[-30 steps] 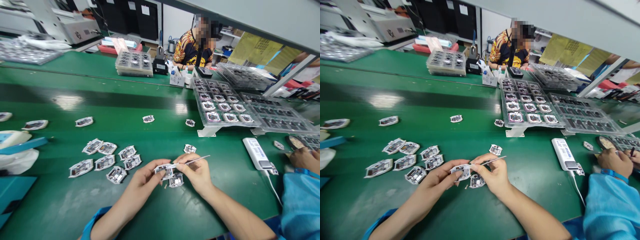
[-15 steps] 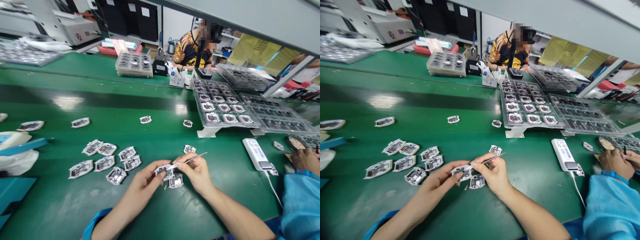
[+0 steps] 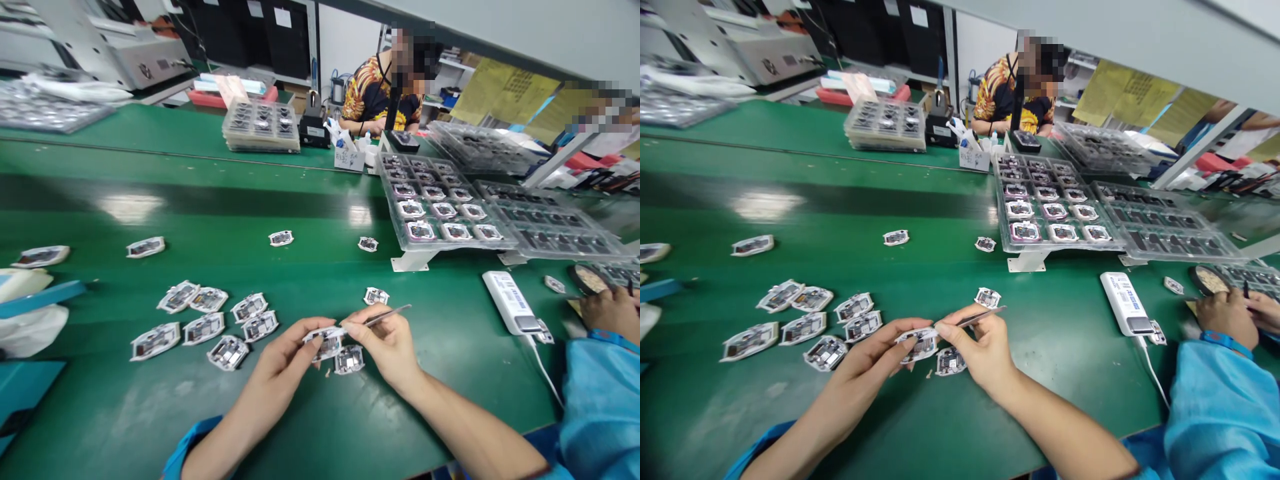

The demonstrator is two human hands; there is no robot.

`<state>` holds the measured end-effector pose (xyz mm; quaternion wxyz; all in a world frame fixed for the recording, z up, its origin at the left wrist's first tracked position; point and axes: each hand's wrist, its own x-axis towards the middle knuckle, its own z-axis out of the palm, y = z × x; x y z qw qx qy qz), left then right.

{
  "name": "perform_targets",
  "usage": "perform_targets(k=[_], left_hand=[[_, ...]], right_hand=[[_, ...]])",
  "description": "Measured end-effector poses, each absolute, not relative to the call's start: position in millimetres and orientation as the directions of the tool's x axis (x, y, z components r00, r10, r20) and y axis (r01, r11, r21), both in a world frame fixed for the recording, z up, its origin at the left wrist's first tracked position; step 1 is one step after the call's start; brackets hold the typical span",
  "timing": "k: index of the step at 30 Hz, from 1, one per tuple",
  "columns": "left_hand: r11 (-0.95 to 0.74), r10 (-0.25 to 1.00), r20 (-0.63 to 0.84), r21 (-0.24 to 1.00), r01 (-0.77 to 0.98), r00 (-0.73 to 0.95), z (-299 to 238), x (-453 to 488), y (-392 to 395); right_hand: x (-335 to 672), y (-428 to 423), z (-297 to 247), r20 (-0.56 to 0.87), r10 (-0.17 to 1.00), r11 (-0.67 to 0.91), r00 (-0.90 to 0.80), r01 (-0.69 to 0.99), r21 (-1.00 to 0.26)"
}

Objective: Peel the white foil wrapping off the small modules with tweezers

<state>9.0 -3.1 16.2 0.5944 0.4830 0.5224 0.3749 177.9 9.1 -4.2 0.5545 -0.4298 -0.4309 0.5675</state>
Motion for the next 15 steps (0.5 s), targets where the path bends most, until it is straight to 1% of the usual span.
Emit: perform_targets(k=[6, 10, 15], left_hand=[[0.238, 0.951, -0.246, 0.969, 0.067, 0.188, 13.3, 7.6, -4.4], [0.219, 0.951, -0.228, 0.973, 0.067, 0.208, 10.8, 6.5, -3.5], [0.194, 0.960, -0.204, 0.978, 0.072, 0.190, 10.5, 6.9, -1.8]], right_hand=[[178.4, 9.7, -3.6, -0.023, 1.000, -0.027, -0.019, -0.318, -0.948], [176.9, 9.8, -4.0, 0.000, 1.000, -0.007, -0.019, -0.360, -0.933], [175.9, 9.4, -4.0, 0.024, 0.999, 0.012, -0.027, -0.392, -0.920]])
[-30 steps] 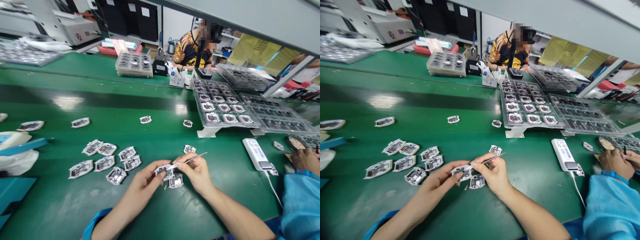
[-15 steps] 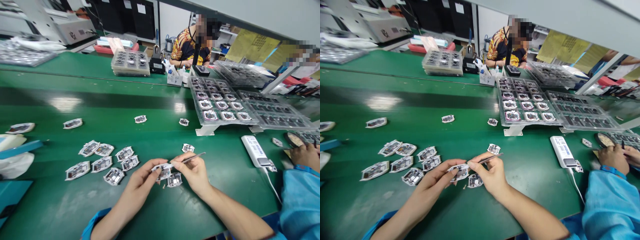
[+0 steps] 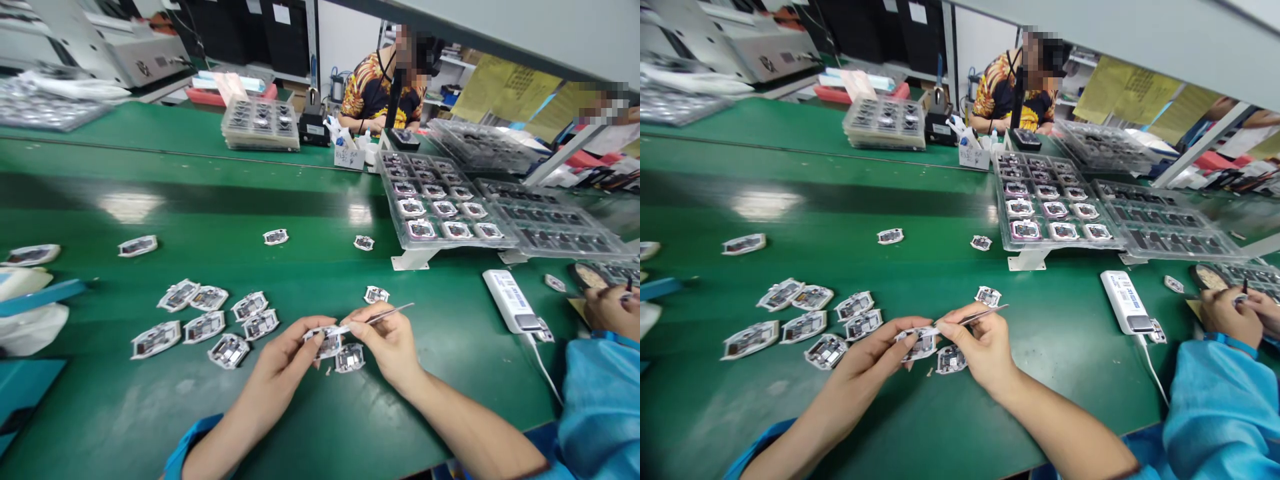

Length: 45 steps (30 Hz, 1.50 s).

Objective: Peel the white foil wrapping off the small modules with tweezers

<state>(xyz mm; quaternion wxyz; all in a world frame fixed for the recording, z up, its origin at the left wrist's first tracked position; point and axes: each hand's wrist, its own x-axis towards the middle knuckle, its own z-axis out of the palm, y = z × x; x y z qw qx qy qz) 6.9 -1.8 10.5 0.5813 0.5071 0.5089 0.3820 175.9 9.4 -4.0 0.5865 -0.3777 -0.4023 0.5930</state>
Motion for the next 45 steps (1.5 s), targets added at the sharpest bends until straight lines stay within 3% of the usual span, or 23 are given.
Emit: perform_targets(k=[16, 26, 45], left_hand=[[0.207, 0.966, -0.215, 0.976, 0.066, 0.144, 8.4, 10.0, -4.2], [0.233, 0.957, -0.235, 0.972, 0.029, 0.172, 11.6, 9.0, -3.9], [0.303, 0.946, -0.302, 0.953, 0.008, 0.117, 5.3, 17.9, -2.9]], right_hand=[[173.3, 7.1, -4.0, 0.085, 0.996, 0.086, 0.020, -0.418, -0.904], [176.5, 6.6, -1.3, 0.135, 0.989, 0.094, -0.066, -0.427, -0.899], [177.6, 2.9, -2.7, 0.175, 0.984, 0.168, -0.025, -0.166, -0.972]])
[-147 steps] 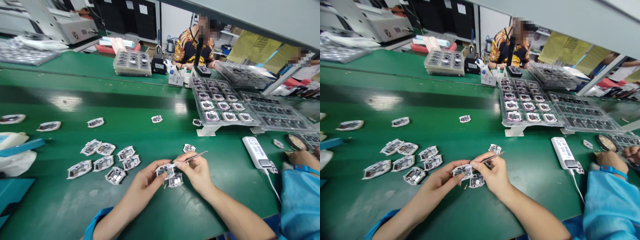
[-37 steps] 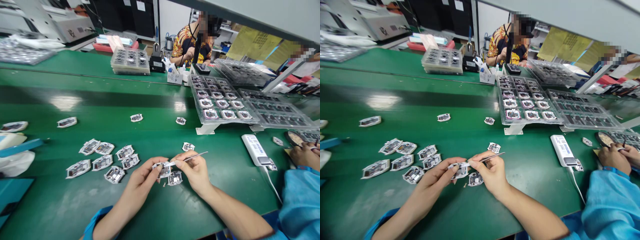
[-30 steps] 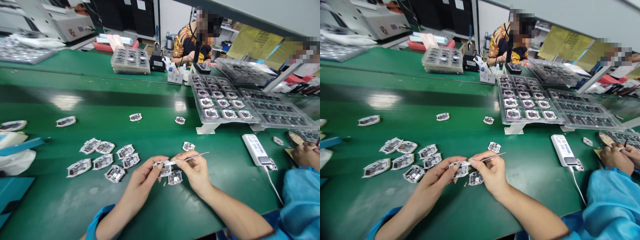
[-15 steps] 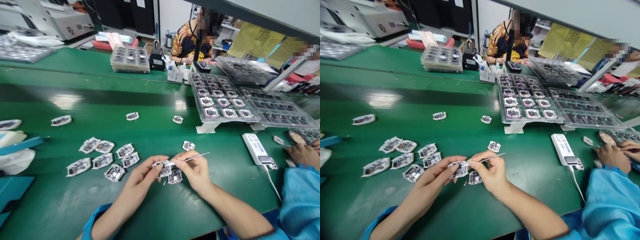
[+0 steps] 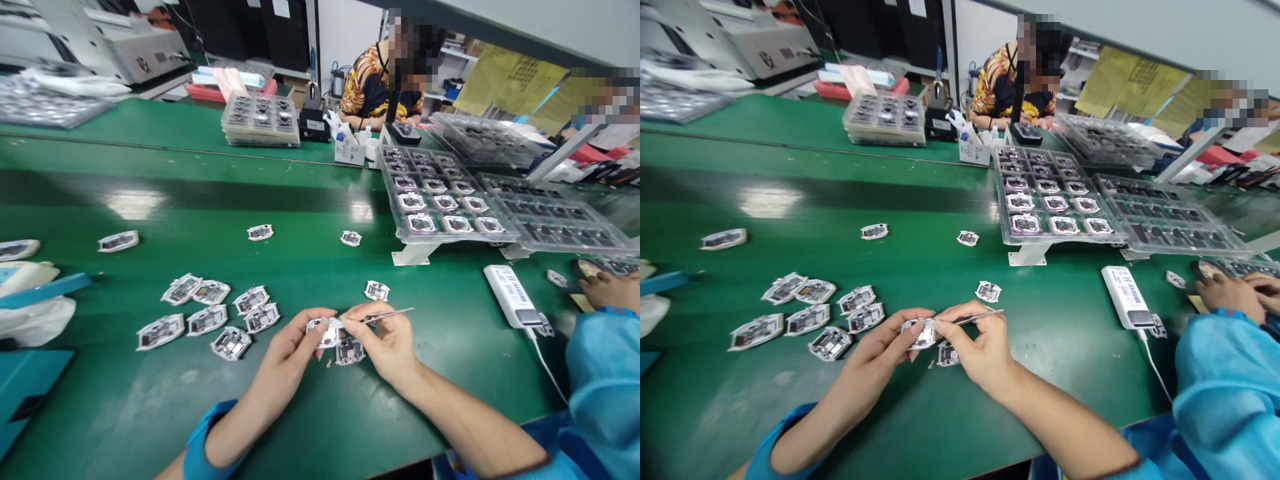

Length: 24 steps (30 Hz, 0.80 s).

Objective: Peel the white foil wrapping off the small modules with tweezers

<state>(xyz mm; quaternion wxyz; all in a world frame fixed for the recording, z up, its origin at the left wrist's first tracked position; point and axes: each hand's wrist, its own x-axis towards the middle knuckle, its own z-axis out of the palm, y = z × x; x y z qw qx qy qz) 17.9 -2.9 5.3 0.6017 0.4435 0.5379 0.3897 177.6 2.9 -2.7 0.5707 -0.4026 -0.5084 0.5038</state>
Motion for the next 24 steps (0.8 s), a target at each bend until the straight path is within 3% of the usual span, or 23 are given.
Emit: perform_targets(k=[5, 10, 15, 21, 24], left_hand=[[0.435, 0.899, -0.417, 0.887, -0.154, 0.134, 8.4, 14.5, -4.7], [0.474, 0.879, -0.432, 0.842, -0.259, 0.203, 9.4, 13.2, -5.8], [0.457, 0.886, -0.414, 0.855, -0.247, 0.207, 9.8, 14.3, -6.8], [0.461, 0.881, -0.416, 0.863, -0.208, 0.226, 10.0, 15.5, -7.1], [0.457, 0.883, -0.413, 0.863, -0.216, 0.222, 10.4, 15.5, -6.9]], right_hand=[[180.9, 7.7, 0.2, 0.164, 0.986, 0.163, 0.016, -0.235, -0.958], [180.4, 7.7, -1.1, 0.167, 0.985, 0.152, -0.046, -0.233, -0.960], [179.8, 4.9, -3.9, 0.199, 0.977, 0.193, -0.084, -0.074, -0.978], [181.2, 8.6, -2.9, 0.031, 0.989, 0.010, -0.146, -0.145, -0.989], [181.5, 8.1, -1.6, 0.033, 0.994, 0.019, -0.104, -0.141, -0.990]])
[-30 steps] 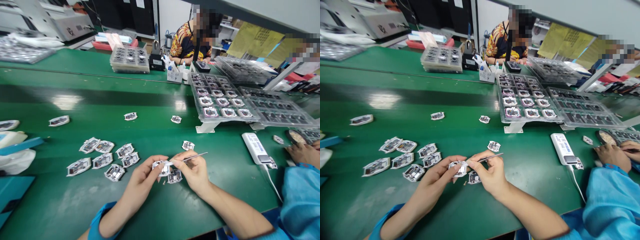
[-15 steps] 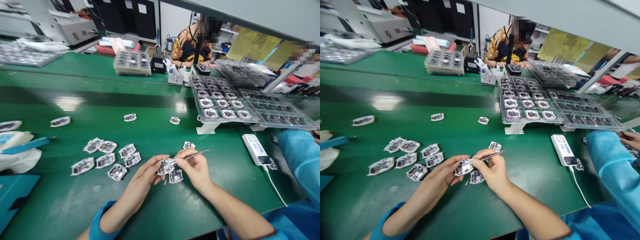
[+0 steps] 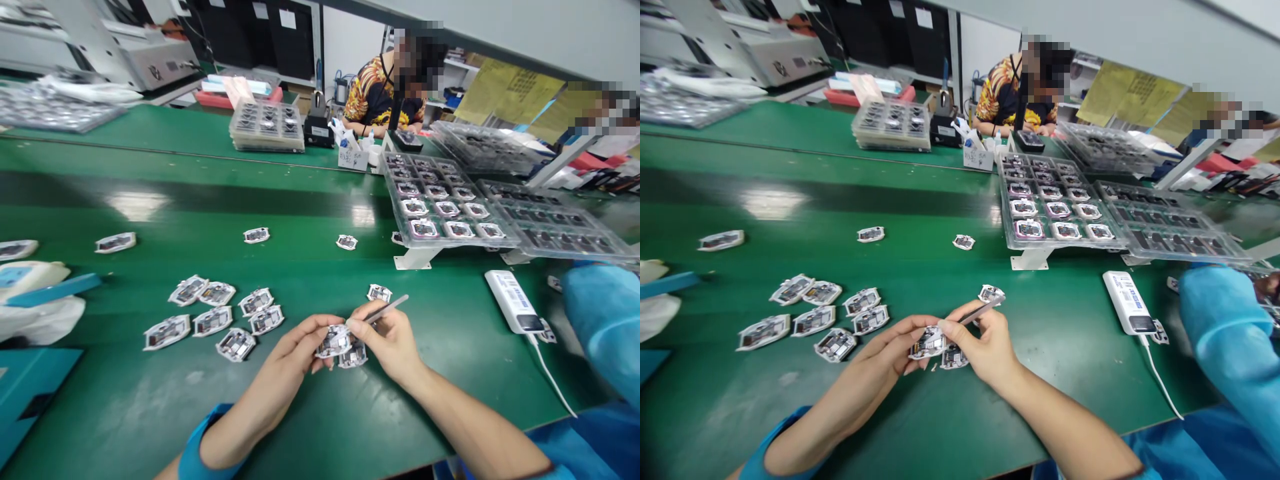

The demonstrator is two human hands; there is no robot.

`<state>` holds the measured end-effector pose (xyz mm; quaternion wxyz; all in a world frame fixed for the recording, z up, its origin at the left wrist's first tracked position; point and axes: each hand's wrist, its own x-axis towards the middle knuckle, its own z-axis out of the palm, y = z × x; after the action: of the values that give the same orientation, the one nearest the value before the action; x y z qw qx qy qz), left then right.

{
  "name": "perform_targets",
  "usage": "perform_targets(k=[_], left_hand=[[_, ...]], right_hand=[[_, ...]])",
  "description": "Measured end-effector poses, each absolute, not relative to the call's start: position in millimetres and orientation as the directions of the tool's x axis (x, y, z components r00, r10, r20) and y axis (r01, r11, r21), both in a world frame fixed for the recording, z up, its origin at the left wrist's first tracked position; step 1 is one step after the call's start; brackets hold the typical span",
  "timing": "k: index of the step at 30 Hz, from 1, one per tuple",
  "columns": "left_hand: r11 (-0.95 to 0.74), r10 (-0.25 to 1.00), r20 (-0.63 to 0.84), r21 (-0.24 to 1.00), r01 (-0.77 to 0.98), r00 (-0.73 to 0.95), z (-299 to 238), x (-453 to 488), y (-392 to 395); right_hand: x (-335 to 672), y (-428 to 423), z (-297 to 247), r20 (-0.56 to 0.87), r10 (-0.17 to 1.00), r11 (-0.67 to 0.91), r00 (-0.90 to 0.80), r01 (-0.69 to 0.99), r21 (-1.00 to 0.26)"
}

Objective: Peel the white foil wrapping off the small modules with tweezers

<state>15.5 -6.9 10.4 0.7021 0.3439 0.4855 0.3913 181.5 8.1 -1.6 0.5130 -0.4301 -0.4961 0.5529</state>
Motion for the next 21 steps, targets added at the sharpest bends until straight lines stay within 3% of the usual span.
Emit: perform_targets(k=[8, 15, 21], left_hand=[[0.356, 0.920, -0.334, 0.931, -0.079, 0.203, 10.9, 15.1, -9.0], [0.270, 0.943, -0.269, 0.963, 0.024, 0.197, 11.5, 14.7, -10.3], [0.284, 0.935, -0.279, 0.959, 0.011, 0.219, 15.2, 15.3, -6.8]], right_hand=[[179.1, 4.4, 1.1, 0.099, 0.995, 0.098, -0.026, -0.049, -0.994], [177.9, 7.4, -4.3, 0.010, 1.000, 0.007, -0.020, -0.147, -0.989], [176.0, 8.4, -4.5, -0.008, 1.000, -0.008, -0.002, -0.237, -0.972]])
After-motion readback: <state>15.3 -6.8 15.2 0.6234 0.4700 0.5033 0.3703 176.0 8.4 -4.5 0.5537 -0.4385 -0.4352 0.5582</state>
